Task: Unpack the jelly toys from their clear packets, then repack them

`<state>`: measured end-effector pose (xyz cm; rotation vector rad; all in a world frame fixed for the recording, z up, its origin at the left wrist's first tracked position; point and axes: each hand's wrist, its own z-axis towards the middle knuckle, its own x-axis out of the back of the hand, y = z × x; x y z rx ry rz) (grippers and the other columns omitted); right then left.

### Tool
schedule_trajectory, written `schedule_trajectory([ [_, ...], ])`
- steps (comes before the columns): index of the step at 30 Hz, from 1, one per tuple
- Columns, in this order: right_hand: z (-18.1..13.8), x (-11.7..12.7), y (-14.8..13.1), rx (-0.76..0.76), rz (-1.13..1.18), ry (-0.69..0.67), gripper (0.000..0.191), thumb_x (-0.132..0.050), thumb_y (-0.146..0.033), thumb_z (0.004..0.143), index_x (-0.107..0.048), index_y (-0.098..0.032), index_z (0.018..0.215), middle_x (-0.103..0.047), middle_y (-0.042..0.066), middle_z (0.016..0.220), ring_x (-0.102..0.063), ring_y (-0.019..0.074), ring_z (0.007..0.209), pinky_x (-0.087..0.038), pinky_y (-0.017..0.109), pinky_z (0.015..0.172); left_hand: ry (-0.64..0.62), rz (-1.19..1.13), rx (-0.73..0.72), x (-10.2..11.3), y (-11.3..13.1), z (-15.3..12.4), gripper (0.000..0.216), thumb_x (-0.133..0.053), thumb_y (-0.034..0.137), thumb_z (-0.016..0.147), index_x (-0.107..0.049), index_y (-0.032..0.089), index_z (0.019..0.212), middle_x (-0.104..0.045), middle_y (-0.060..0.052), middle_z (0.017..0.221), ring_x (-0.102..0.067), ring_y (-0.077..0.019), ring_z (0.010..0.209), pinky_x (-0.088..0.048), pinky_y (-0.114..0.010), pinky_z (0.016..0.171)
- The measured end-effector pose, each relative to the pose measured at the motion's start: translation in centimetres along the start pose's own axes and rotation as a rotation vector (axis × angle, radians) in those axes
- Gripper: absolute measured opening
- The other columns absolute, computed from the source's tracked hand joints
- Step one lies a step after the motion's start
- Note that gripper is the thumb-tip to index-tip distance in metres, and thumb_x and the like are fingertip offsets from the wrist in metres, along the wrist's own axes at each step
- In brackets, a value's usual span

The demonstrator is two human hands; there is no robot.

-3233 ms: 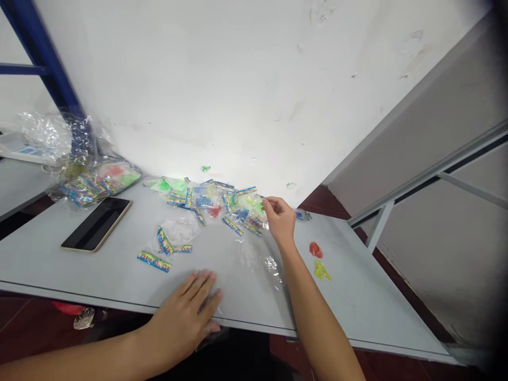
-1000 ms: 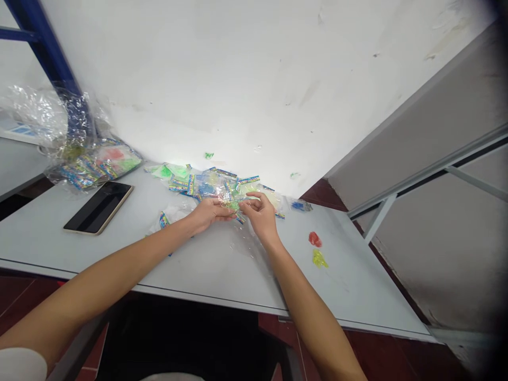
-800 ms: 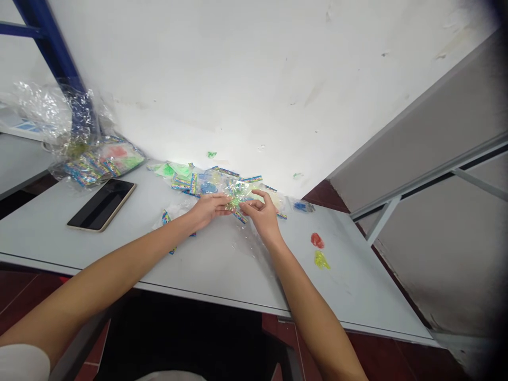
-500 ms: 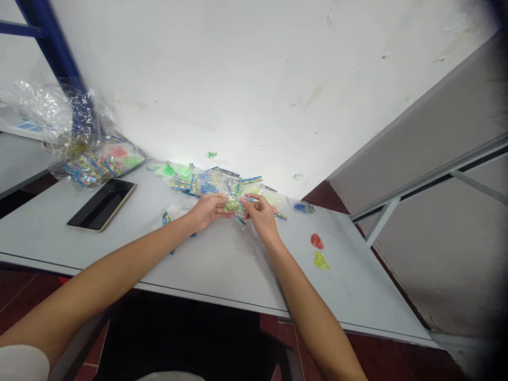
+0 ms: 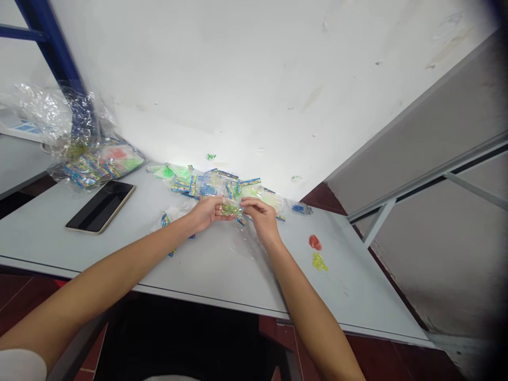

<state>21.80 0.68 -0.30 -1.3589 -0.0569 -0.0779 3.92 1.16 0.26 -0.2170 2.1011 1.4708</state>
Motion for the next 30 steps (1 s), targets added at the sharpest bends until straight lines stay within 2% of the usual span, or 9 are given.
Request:
schedule_trajectory([
  [5, 0.04, 0.04, 0.09, 0.042, -0.010, -0.048, 0.007, -0.071, -0.029, 0.071, -0.077, -0.026, 0.073, -0.067, 0.005, 0.105, -0.060, 0.0232, 0.103, -0.047, 0.036, 0.085, 0.020, -0.066, 0.040, 0.00, 0.11, 0.09, 0.026, -0.051, 0.029, 0.092, -0.067, 0.010, 0.083, -0.075, -0.015, 0.081, -0.073, -0.0241, 0.072, -0.059, -0.040, 0.076],
  [9, -0.16, 0.00, -0.13, 0.052, -0.020, -0.098, 0.010, -0.069, -0.030, 0.074, -0.077, -0.027, 0.079, -0.067, 0.005, 0.106, -0.059, 0.0230, 0.104, -0.047, 0.036, 0.086, 0.017, -0.066, 0.028, 0.14, 0.16, 0.13, 0.033, -0.060, 0.041, 0.088, -0.067, 0.009, 0.083, -0.074, -0.016, 0.082, -0.073, -0.0249, 0.073, -0.059, -0.040, 0.076],
  [13, -0.34, -0.07, -0.49, 0.054, -0.032, -0.145, 0.013, -0.068, -0.034, 0.077, -0.077, -0.026, 0.083, -0.066, 0.005, 0.107, -0.058, 0.0239, 0.105, -0.048, 0.037, 0.084, 0.033, -0.017, -0.048, 0.34, -0.06, 0.24, 0.019, -0.071, 0.028, 0.081, -0.068, 0.009, 0.081, -0.073, -0.013, 0.082, -0.072, -0.0233, 0.076, -0.058, -0.040, 0.079],
  [21, -0.37, 0.21, -0.47, 0.058, -0.026, -0.152, 0.015, -0.064, -0.033, 0.077, -0.076, -0.024, 0.077, -0.063, 0.006, 0.111, -0.058, 0.0234, 0.105, -0.049, 0.035, 0.082, 0.035, 0.010, -0.091, 0.46, -0.37, 0.36, 0.011, -0.071, 0.020, 0.079, -0.067, 0.010, 0.077, -0.070, -0.009, 0.080, -0.069, -0.0185, 0.073, -0.059, -0.041, 0.081],
  [24, -0.23, 0.14, -0.30, 0.037, 0.033, -0.092, 0.022, -0.061, -0.039, 0.080, -0.072, -0.022, 0.070, -0.065, 0.006, 0.106, -0.059, 0.0217, 0.099, -0.050, 0.033, 0.079, 0.042, 0.042, -0.117, 0.30, -0.36, 0.21, 0.012, -0.073, 0.021, 0.079, -0.067, 0.010, 0.076, -0.068, -0.007, 0.080, -0.067, -0.0157, 0.069, -0.059, -0.043, 0.083],
  [27, -0.18, -0.11, -0.35, -0.026, 0.030, -0.025, 0.024, -0.066, -0.046, 0.077, -0.069, -0.023, 0.079, -0.066, 0.004, 0.096, -0.059, 0.0197, 0.091, -0.050, 0.031, 0.074, 0.033, 0.085, -0.119, 0.14, -0.42, 0.06, 0.016, -0.075, 0.026, 0.078, -0.068, 0.011, 0.080, -0.069, -0.006, 0.087, -0.069, -0.0166, 0.071, -0.059, -0.041, 0.082],
  [30, -0.26, -0.27, -0.40, -0.105, -0.076, -0.051, 0.032, -0.069, -0.052, 0.075, -0.068, -0.021, 0.080, -0.064, 0.002, 0.082, -0.056, 0.0173, 0.080, -0.046, 0.029, 0.070, -0.002, 0.128, -0.122, 0.06, -0.49, -0.06, 0.025, -0.077, 0.034, 0.076, -0.070, 0.012, 0.088, -0.070, -0.008, 0.098, -0.071, -0.0180, 0.073, -0.059, -0.038, 0.080],
])
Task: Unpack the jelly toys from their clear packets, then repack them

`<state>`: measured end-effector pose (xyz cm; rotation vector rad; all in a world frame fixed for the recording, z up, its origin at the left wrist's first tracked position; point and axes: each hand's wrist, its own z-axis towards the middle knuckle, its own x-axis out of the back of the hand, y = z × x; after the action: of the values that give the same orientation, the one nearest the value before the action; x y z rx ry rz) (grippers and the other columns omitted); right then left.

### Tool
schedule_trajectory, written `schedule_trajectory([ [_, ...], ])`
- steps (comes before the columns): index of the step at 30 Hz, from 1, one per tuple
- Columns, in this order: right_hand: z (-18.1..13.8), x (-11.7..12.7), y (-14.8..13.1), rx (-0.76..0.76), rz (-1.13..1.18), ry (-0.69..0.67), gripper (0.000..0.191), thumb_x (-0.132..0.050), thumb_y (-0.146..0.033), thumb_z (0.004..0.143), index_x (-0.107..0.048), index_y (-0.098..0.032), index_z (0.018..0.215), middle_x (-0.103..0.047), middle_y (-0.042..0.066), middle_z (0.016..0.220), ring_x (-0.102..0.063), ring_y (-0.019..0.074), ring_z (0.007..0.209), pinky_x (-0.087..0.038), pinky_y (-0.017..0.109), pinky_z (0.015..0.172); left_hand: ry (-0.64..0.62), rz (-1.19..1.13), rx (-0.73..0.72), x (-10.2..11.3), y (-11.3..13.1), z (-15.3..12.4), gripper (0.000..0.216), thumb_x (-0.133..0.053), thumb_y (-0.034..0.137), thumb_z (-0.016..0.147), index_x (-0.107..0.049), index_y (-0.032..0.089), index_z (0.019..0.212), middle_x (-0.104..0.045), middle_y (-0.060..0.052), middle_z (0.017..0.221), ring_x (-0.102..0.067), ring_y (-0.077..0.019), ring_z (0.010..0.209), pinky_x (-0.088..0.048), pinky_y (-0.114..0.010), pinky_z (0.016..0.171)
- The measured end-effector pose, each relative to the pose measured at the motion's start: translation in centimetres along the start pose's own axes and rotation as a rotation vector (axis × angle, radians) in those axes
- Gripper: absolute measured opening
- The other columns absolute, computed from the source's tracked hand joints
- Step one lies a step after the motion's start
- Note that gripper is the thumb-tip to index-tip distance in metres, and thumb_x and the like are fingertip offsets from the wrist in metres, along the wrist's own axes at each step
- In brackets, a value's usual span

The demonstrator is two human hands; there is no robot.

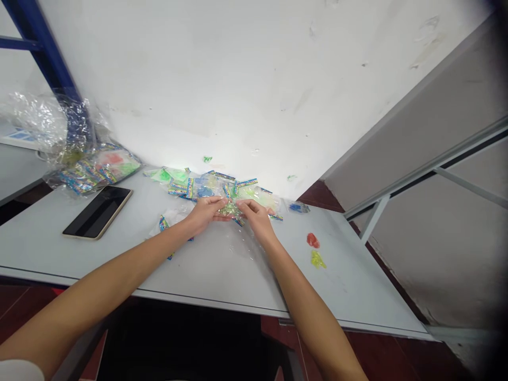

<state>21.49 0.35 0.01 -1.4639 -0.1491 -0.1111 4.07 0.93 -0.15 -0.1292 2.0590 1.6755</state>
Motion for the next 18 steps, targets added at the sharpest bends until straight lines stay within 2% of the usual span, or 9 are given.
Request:
schedule_trajectory([
  [4, 0.00, 0.10, 0.24, -0.032, -0.088, -0.043, 0.036, -0.068, -0.055, 0.075, -0.064, -0.019, 0.070, -0.056, -0.001, 0.064, -0.048, 0.0141, 0.063, -0.038, 0.028, 0.061, -0.011, 0.034, -0.009, -0.02, -0.02, -0.08, 0.032, -0.079, 0.038, 0.074, -0.070, 0.012, 0.091, -0.071, -0.009, 0.093, -0.072, -0.0194, 0.072, -0.059, -0.039, 0.080],
  [10, 0.48, 0.39, 0.71, -0.008, -0.054, 0.024, 0.035, -0.071, -0.053, 0.071, -0.063, -0.020, 0.067, -0.056, -0.001, 0.063, -0.048, 0.0142, 0.064, -0.039, 0.029, 0.062, -0.022, 0.083, 0.034, 0.22, -0.10, -0.11, 0.030, -0.085, 0.033, 0.066, -0.066, 0.010, 0.071, -0.073, -0.013, 0.082, -0.073, -0.0237, 0.076, -0.055, -0.042, 0.086],
  [12, 0.50, 0.43, 0.69, -0.015, -0.040, 0.026, 0.036, -0.071, -0.055, 0.071, -0.063, -0.020, 0.067, -0.054, -0.002, 0.061, -0.047, 0.0136, 0.062, -0.039, 0.029, 0.062, -0.012, 0.089, 0.034, 0.29, -0.12, -0.10, 0.030, -0.084, 0.034, 0.067, -0.065, 0.011, 0.070, -0.074, -0.014, 0.083, -0.072, -0.0235, 0.076, -0.055, -0.043, 0.087],
  [15, 0.31, 0.44, 0.56, -0.062, 0.004, -0.039, 0.038, -0.072, -0.058, 0.069, -0.064, -0.021, 0.074, -0.055, -0.002, 0.063, -0.050, 0.0142, 0.062, -0.041, 0.030, 0.063, -0.006, 0.100, 0.019, 0.36, -0.12, -0.08, 0.028, -0.083, 0.034, 0.069, -0.066, 0.011, 0.073, -0.074, -0.014, 0.083, -0.072, -0.0228, 0.077, -0.055, -0.042, 0.087],
  [18, 0.12, 0.44, 0.60, -0.109, -0.033, -0.122, 0.041, -0.075, -0.059, 0.066, -0.062, -0.020, 0.069, -0.056, -0.002, 0.063, -0.052, 0.0149, 0.063, -0.041, 0.030, 0.062, -0.008, 0.118, 0.009, 0.43, -0.13, -0.07, 0.028, -0.082, 0.034, 0.069, -0.068, 0.011, 0.076, -0.074, -0.013, 0.084, -0.072, -0.0228, 0.079, -0.055, -0.041, 0.087],
])
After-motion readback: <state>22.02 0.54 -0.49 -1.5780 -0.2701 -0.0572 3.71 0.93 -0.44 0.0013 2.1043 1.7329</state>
